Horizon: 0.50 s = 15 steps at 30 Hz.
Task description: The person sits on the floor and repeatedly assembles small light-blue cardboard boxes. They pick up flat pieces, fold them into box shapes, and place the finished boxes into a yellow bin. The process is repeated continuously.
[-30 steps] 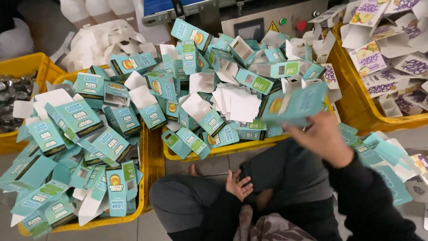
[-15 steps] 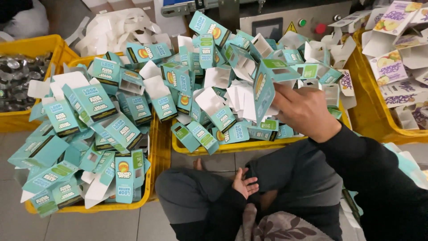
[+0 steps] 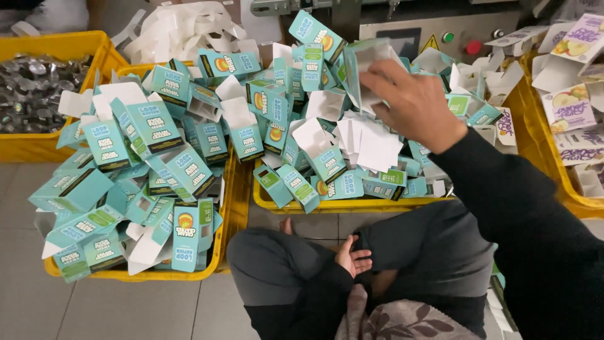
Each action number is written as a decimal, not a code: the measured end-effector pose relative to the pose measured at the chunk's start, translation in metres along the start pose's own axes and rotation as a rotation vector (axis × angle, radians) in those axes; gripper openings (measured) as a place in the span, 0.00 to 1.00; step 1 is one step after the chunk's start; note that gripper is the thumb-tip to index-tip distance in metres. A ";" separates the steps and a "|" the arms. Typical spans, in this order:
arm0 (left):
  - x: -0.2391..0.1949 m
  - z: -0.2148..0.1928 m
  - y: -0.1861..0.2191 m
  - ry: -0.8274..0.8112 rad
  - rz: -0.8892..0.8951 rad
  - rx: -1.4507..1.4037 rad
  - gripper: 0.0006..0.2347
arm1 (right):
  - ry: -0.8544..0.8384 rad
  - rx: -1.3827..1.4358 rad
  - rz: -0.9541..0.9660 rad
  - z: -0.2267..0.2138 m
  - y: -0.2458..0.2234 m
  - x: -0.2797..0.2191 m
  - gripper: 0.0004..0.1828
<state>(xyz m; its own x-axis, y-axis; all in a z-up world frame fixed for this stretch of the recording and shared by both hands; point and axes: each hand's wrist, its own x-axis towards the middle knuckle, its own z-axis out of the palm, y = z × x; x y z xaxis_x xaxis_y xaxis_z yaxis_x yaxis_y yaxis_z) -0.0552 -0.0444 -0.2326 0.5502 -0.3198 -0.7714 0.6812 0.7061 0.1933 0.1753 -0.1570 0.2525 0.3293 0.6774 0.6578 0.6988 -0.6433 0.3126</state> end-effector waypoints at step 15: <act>0.004 -0.002 0.000 -0.048 0.012 0.031 0.27 | -0.002 0.129 0.095 0.099 -0.015 0.031 0.25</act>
<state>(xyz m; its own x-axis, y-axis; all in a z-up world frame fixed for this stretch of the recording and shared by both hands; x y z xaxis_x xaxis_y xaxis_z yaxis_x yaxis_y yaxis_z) -0.0539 -0.0451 -0.2370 0.5804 -0.3414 -0.7393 0.6884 0.6906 0.2215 0.2378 -0.0907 0.2007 0.3991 0.6165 0.6787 0.7404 -0.6533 0.1581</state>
